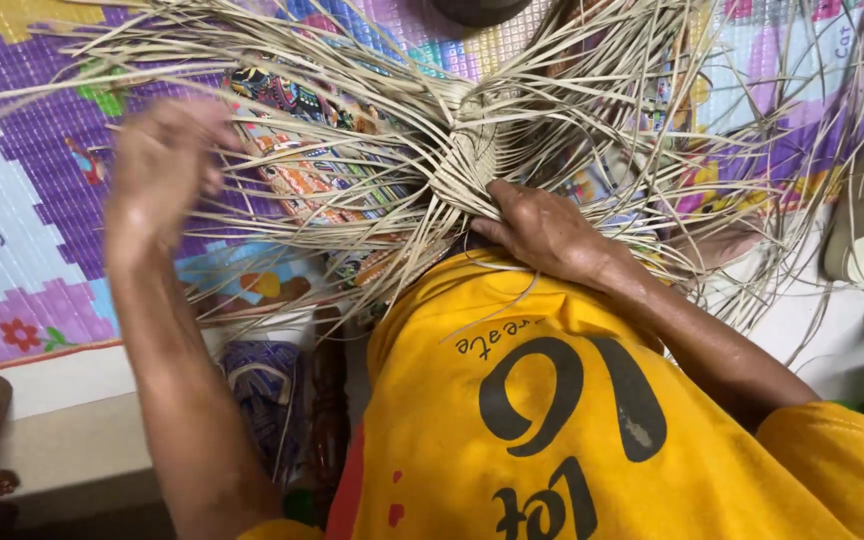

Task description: Weaving dried palm leaves together to create a handcrafted item like a fan or mat.

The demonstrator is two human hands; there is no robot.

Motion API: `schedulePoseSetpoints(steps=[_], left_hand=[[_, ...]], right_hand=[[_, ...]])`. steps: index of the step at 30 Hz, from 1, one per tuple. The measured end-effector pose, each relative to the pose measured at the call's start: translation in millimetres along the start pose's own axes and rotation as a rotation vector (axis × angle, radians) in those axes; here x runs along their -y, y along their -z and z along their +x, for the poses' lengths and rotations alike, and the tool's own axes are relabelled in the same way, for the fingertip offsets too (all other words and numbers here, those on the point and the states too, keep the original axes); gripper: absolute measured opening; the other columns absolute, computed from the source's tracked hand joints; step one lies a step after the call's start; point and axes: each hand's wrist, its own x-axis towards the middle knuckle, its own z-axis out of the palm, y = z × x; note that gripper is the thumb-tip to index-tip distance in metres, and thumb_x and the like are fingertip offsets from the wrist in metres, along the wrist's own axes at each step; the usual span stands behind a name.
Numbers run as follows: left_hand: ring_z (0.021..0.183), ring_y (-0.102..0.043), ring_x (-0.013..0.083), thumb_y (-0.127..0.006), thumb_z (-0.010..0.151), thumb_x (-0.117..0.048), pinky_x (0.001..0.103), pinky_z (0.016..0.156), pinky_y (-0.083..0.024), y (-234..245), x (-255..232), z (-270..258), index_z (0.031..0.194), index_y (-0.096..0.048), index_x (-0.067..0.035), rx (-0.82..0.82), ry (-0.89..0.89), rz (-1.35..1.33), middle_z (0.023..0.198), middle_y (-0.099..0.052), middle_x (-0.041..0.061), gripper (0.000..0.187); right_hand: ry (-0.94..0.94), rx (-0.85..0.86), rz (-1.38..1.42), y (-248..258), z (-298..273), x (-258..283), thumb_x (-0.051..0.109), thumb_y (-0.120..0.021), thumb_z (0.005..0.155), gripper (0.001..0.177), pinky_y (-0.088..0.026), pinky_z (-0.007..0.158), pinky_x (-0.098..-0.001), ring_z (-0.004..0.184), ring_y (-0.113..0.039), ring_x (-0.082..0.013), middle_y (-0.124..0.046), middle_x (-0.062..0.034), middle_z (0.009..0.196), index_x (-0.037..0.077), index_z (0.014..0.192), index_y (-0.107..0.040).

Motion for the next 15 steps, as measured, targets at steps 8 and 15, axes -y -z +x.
schedulePoseSetpoints(steps=[8, 15], left_hand=[[0.068, -0.067, 0.0172, -0.069, 0.1, -0.024, 0.032, 0.061, -0.05, -118.7, -2.7, -84.6, 0.1, -0.081, -0.007, 0.289, -0.407, 0.094, 0.075, -0.071, 0.012, 0.021], [0.056, -0.05, 0.0091, -0.071, 0.101, -0.026, 0.021, 0.053, -0.038, -159.4, 28.7, -79.7, 0.094, -0.078, -0.002, 0.161, -0.238, -0.2, 0.062, -0.065, 0.008, 0.026]], right_hand=[[-0.015, -0.117, -0.081, 6.7, -9.5, 18.5, 0.034, -0.061, 0.102, 0.029, -0.06, 0.071, -0.0557, 0.081, -0.073, -0.0431, -0.069, -0.0225, 0.093, 0.007, 0.108, -0.053], [0.018, -0.17, -0.206, 0.3, -9.0, 18.2, 0.03, -0.058, 0.102, 0.025, -0.061, 0.067, -0.0522, 0.074, -0.075, -0.0401, -0.069, -0.0188, 0.104, 0.01, 0.114, -0.051]])
